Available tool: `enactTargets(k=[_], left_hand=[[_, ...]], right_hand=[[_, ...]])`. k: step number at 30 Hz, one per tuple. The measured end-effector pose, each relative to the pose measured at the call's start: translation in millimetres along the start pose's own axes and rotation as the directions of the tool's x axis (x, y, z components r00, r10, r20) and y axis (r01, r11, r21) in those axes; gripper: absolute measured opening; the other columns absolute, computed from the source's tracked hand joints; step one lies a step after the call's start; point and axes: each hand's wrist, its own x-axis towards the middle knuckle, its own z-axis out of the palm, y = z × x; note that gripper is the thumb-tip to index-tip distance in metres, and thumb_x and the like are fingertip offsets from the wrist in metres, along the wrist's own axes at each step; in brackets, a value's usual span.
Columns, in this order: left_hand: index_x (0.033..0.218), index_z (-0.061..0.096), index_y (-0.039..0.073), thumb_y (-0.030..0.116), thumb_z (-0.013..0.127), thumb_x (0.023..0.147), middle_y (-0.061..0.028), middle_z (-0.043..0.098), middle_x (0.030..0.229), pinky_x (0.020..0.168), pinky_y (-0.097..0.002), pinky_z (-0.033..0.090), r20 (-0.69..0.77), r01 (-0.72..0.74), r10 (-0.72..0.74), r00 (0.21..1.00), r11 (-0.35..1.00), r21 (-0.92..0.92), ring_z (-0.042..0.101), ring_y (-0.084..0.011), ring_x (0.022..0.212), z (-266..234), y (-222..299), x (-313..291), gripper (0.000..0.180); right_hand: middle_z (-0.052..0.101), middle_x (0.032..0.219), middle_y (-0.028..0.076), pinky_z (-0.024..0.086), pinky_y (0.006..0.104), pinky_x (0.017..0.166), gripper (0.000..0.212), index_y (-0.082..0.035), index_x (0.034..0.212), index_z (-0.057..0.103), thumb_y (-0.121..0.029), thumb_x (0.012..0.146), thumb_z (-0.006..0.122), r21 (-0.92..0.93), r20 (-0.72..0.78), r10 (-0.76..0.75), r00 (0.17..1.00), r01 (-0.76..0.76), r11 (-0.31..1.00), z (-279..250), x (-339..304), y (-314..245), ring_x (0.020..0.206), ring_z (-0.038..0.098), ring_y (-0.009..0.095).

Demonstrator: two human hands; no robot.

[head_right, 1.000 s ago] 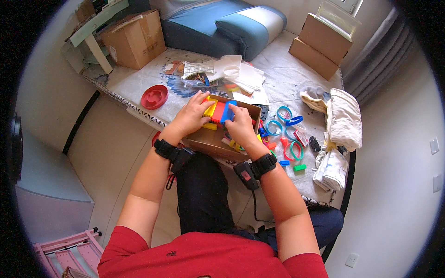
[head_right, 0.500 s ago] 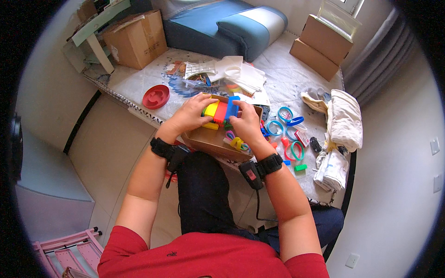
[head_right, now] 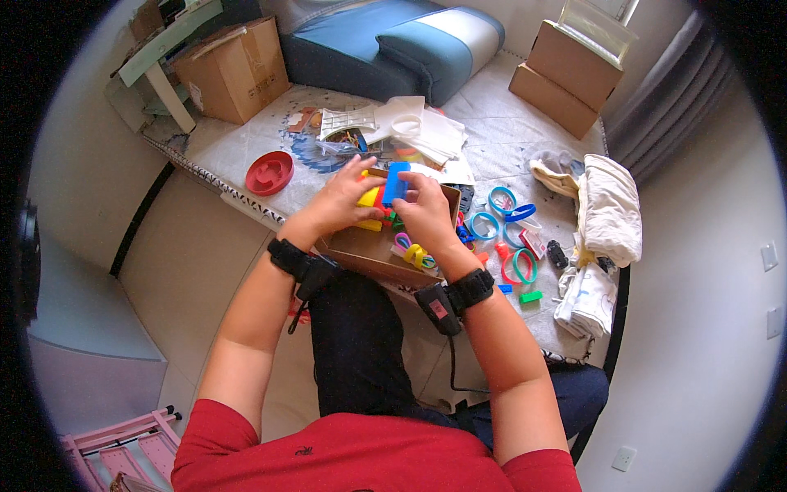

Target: The person assembles various colorful interlocking toy blocks by hand, connecting multiple red, green, yellow, and blue pieces together while seated on the floor.

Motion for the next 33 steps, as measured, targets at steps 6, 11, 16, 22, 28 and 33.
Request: enactTargets(k=[6,11,16,22,28,33], left_hand=[[0.12,0.058,0.006,0.009,0.061,0.08,-0.0199,0.05,0.137,0.11,-0.0414,0.037,-0.034,0.048,-0.056,0.998,0.98,-0.196,0.047,-0.0362,0.128,-16,-26,2,0.04],[0.125,0.056,0.004,0.01,0.059,0.08,-0.0205,0.051,0.136,0.11,-0.042,0.036,-0.026,0.029,-0.036,0.999,0.974,-0.223,0.046,-0.0354,0.128,-12,-25,4,0.046],[0.136,0.051,0.008,0.01,0.063,0.077,-0.0208,0.046,0.142,0.114,-0.045,0.032,0.019,-0.062,0.064,0.998,0.993,-0.099,0.039,-0.038,0.135,-8,-22,2,0.06],[0.139,0.05,0.016,0.024,0.08,0.075,-0.019,0.038,0.149,0.114,-0.0495,0.03,0.107,0.018,-0.011,0.994,0.998,-0.065,0.026,-0.0475,0.141,-7,-16,0,0.071],[0.141,0.047,0.017,0.025,0.085,0.071,-0.0187,0.037,0.15,0.114,-0.0487,0.03,0.116,0.01,-0.005,0.993,0.999,-0.039,0.025,-0.0457,0.142,-8,-12,-2,0.08],[0.141,0.047,0.017,0.022,0.085,0.069,-0.0185,0.033,0.153,0.115,-0.046,0.029,0.082,0.078,-0.071,0.994,0.993,-0.091,0.025,-0.0421,0.143,-18,-7,-9,0.082]], right_hand=[[0.057,0.115,0.017,0.055,0.0344,0.083,0.04,-0.002,0.117,0.062,-0.006,0.077,0.07,-0.175,0.004,-0.105,0.995,0.104,0.979,24,4,-2,0.092,0.067,0.027],[0.058,0.111,0.018,0.054,0.0381,0.079,0.038,-0.003,0.111,0.063,-0.007,0.075,0.074,-0.246,-0.001,-0.045,0.999,0.043,0.968,37,1,-22,0.087,0.066,0.03],[0.061,0.105,0.021,0.053,0.0409,0.083,0.038,-0.002,0.111,0.066,-0.007,0.074,0.074,-0.367,0.004,-0.14,0.99,0.132,0.921,41,3,-16,0.09,0.064,0.036],[0.064,0.107,0.021,0.052,0.0405,0.084,0.034,0.0,0.111,0.067,-0.004,0.077,0.067,-0.306,0.016,-0.147,0.989,0.145,0.941,35,4,-2,0.092,0.065,0.035],[0.064,0.106,0.015,0.054,0.0311,0.076,0.03,0.0,0.11,0.067,-0.001,0.08,0.064,-0.23,-0.031,-0.195,0.98,0.183,0.956,-6,-20,-30,0.084,0.067,0.02],[0.059,0.109,0.007,0.05,0.0249,0.08,0.028,-0.001,0.112,0.067,0.004,0.084,0.061,-0.183,-0.057,-0.144,0.988,0.131,0.974,-45,-48,-34,0.088,0.061,0.012]])
